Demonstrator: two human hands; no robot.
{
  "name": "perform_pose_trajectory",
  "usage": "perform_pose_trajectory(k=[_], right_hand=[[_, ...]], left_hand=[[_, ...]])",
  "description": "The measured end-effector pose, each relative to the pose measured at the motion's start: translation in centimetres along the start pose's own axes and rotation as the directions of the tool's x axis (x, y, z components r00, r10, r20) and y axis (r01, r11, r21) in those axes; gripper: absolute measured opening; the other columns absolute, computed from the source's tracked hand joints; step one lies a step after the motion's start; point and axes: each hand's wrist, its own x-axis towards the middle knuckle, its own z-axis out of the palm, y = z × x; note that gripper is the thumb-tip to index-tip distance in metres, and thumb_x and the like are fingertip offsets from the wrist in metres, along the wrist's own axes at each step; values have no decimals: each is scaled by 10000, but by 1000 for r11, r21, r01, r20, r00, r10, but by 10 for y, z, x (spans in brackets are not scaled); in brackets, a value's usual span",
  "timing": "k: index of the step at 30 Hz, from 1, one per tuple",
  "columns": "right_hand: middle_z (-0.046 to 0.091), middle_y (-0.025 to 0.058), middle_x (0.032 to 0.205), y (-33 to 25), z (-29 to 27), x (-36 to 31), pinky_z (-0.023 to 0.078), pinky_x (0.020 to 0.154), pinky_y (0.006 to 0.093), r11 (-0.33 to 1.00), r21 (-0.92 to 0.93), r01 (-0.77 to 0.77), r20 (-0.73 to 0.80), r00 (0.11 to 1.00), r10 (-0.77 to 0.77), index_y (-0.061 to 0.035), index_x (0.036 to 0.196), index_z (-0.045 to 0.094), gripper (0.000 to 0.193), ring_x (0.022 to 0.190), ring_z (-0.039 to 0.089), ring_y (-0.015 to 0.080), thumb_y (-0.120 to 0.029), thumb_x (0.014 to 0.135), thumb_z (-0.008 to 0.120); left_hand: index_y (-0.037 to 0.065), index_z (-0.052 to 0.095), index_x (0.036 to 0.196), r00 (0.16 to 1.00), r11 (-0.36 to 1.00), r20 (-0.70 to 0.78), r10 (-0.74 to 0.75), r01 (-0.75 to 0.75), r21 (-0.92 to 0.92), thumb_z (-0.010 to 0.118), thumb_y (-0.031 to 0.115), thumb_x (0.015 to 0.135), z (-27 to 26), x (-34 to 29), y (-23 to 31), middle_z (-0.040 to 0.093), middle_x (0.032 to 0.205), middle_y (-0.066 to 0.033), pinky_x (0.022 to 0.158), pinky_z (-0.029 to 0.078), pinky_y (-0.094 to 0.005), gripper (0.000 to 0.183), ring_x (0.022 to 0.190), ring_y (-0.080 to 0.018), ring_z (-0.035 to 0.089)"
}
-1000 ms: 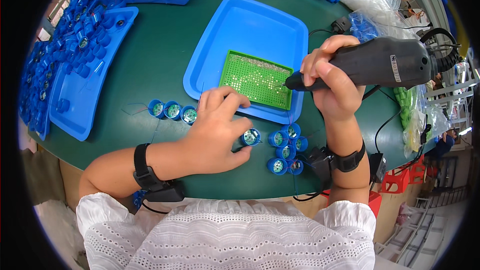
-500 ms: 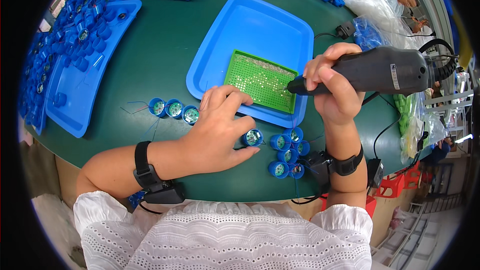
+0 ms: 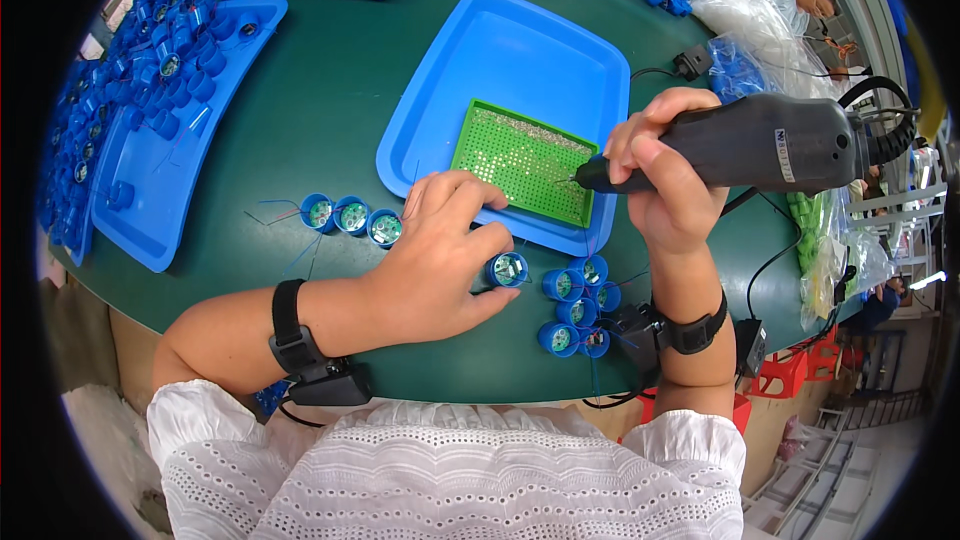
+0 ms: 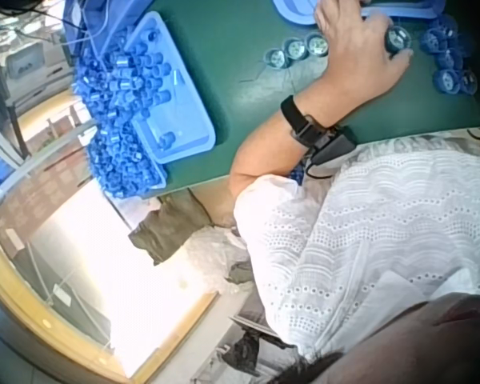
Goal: Assembling small blue plastic parts using an electric screwdriver at a factory workstation.
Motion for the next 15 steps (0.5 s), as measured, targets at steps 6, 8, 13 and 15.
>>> perform_pose_trajectory(k=[6, 8, 13, 15], right_hand=[[524, 93, 684, -1, 0, -1, 444, 494, 249, 1000, -10, -2, -16, 1000, 2, 39, 946, 474, 232, 526, 526, 143, 44, 724, 541], [525, 95, 685, -4, 0, 0, 440, 491, 251, 1000, -4, -3, -19, 1000, 3, 38, 945, 471, 230, 522, 522, 146, 41, 725, 540], [509, 87, 665, -29, 3, -2, 430, 552, 300, 996, 66, 59, 37, 997, -62, 0, 977, 441, 260, 521, 499, 164, 0, 736, 539], [499, 74, 678, -46, 7, -6, 419, 621, 337, 996, 79, 34, 81, 996, -40, -34, 1000, 436, 279, 534, 498, 169, -47, 747, 553]], left_hand=[[55, 565, 817, 1000, 1000, -12, 2, -2, -8, 765, 131, 574, 1, 0, 0, 463, 1094, -145, 887, 303, -448, 324, 1075, -339, 402], [55, 565, 818, 1000, 1000, -19, -5, 5, -11, 762, 127, 577, 1, -1, 0, 463, 1094, -146, 887, 304, -446, 320, 1074, -339, 402], [10, 577, 788, 999, 999, -50, -14, 12, -31, 755, 105, 560, 2, -1, 0, 459, 1077, -178, 881, 323, -461, 305, 1068, -348, 400], [32, 572, 805, 998, 999, -53, -21, 20, -35, 759, 103, 560, 3, -2, -1, 459, 1090, -164, 885, 316, -451, 317, 1069, -346, 401]])
